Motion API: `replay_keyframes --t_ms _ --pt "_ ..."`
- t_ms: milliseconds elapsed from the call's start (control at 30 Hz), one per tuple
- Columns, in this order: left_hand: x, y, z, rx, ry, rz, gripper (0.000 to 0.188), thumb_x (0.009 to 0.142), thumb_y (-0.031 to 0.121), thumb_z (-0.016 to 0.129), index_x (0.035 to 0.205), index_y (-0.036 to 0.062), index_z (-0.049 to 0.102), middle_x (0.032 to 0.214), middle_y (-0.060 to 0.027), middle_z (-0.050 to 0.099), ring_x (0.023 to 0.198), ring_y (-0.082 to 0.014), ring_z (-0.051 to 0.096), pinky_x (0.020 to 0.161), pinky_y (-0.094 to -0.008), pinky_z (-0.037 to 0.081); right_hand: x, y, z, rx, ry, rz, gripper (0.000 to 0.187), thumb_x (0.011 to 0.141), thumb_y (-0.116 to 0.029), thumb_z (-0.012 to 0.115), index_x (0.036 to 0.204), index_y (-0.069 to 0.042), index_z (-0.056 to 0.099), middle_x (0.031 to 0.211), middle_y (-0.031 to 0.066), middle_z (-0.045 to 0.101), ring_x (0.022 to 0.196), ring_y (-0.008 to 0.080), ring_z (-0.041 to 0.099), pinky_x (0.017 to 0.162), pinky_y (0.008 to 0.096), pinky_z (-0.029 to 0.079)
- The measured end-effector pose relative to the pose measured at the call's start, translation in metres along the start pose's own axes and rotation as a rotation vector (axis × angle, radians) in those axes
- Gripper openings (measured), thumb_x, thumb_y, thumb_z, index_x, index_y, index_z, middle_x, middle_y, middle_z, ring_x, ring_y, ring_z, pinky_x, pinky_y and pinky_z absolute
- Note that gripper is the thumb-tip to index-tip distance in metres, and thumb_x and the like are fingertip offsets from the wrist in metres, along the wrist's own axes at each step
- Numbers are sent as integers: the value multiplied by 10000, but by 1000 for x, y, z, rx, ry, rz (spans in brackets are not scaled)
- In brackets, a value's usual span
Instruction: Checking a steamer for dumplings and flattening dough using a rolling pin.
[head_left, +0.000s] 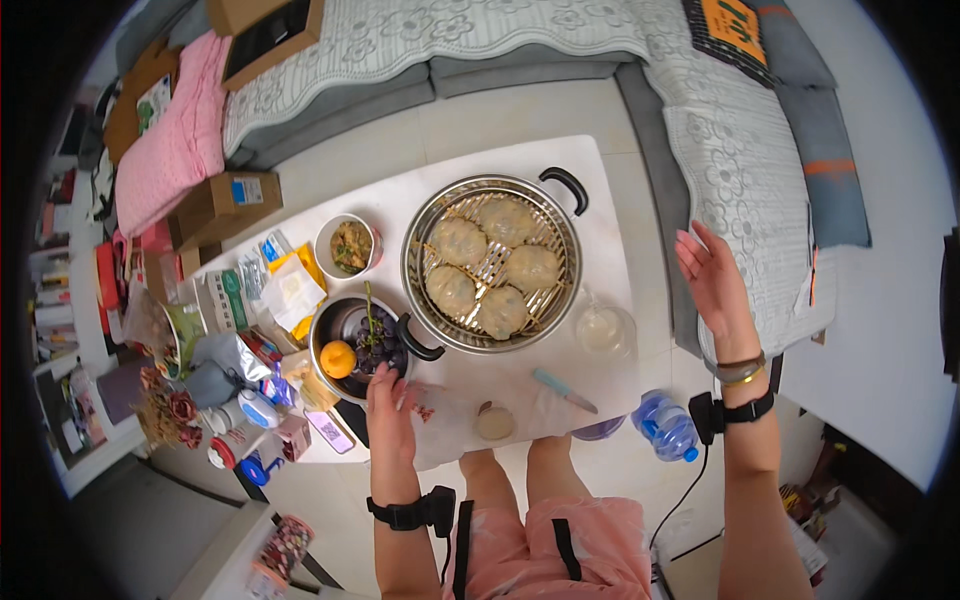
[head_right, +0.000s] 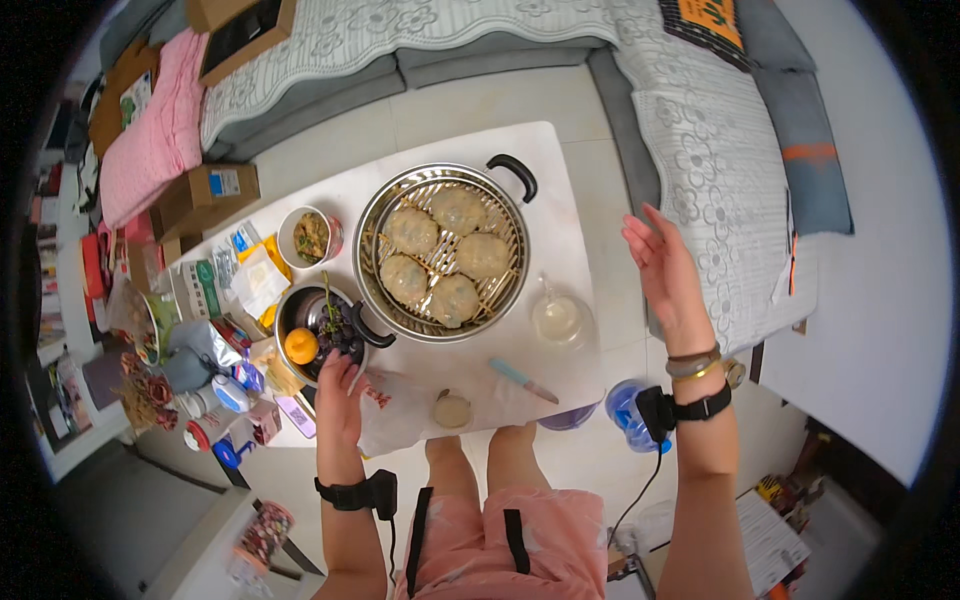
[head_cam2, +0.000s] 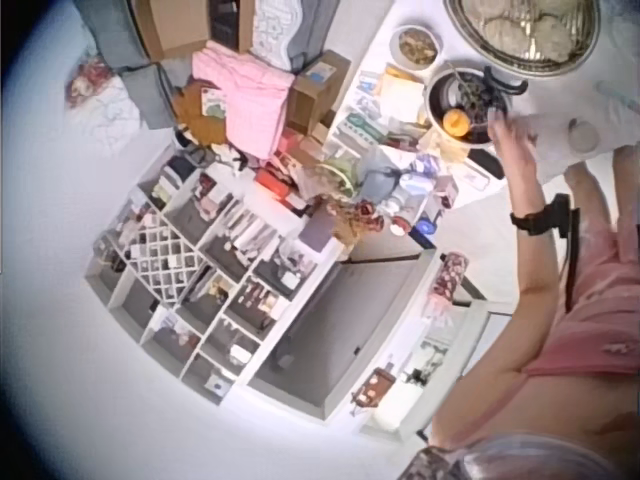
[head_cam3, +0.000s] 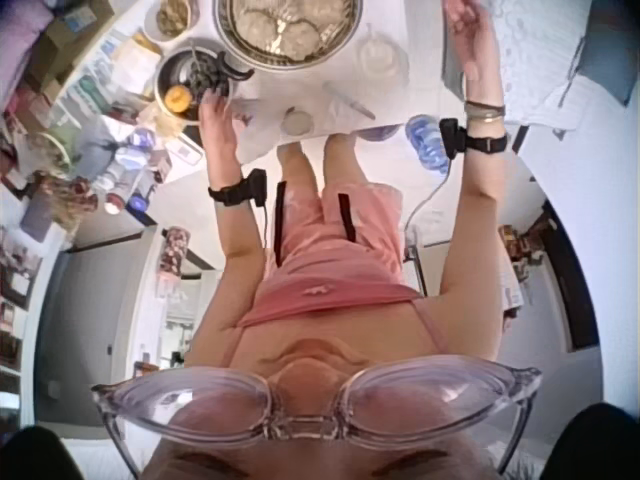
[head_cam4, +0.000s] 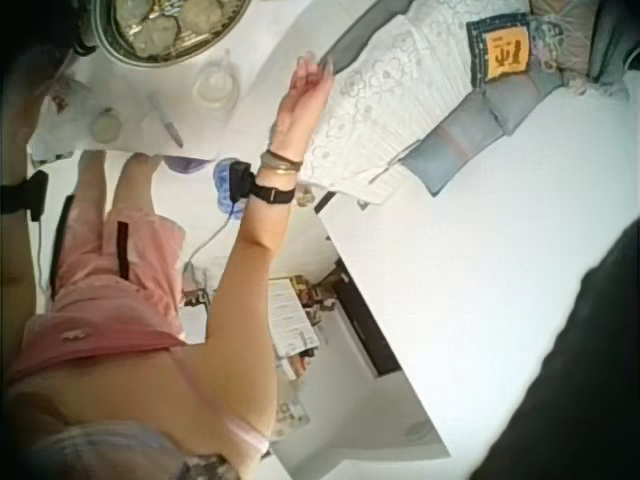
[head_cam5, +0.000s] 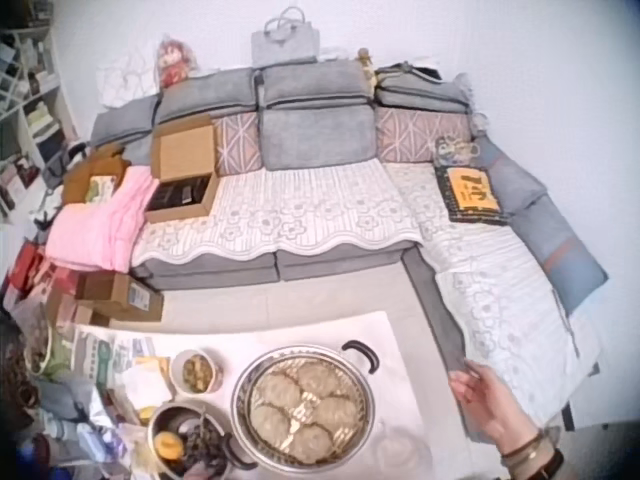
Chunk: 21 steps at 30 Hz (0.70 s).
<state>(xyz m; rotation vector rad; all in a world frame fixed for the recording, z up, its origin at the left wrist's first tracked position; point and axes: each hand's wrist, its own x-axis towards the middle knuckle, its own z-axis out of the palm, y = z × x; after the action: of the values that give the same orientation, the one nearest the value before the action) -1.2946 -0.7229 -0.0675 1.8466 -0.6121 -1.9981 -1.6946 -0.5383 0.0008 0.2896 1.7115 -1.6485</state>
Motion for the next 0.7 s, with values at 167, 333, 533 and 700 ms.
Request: replay_keyframes --t_ms 167,333,533,700 --pt "-9 19 -28 45 -5 286 218 931 253 559 1073 93 598 1040 -5 579 955 -107 519 889 -286 406 -112 7 -50 162 159 -87 440 960 -270 475 1327 -30 443 996 70 611 883 137 574 895 254 429" --pt "-43 56 -37 187 -206 348 216 939 242 550 1035 63 623 975 -1 601 921 -90 534 868 -251 405 -250 69 -99 389 176 -80 421 956 -260 482 1313 -36 463 746 5 510 702 108 504 743 234 448" --pt "-67 62 -60 492 -452 473 294 973 251 473 1010 28 662 943 4 614 851 -77 514 822 -224 395 -425 156 -102 510 429 -92 416 950 -252 497 1312 -50 462 752 -25 518 685 73 506 736 235 460" --pt "-116 9 -45 809 -735 463 397 967 264 379 976 8 683 940 -46 622 848 -127 504 814 -278 393 -576 243 -114 701 638 -196 400 940 -248 512 1294 -64 482 765 -33 546 694 69 530 744 236 467"
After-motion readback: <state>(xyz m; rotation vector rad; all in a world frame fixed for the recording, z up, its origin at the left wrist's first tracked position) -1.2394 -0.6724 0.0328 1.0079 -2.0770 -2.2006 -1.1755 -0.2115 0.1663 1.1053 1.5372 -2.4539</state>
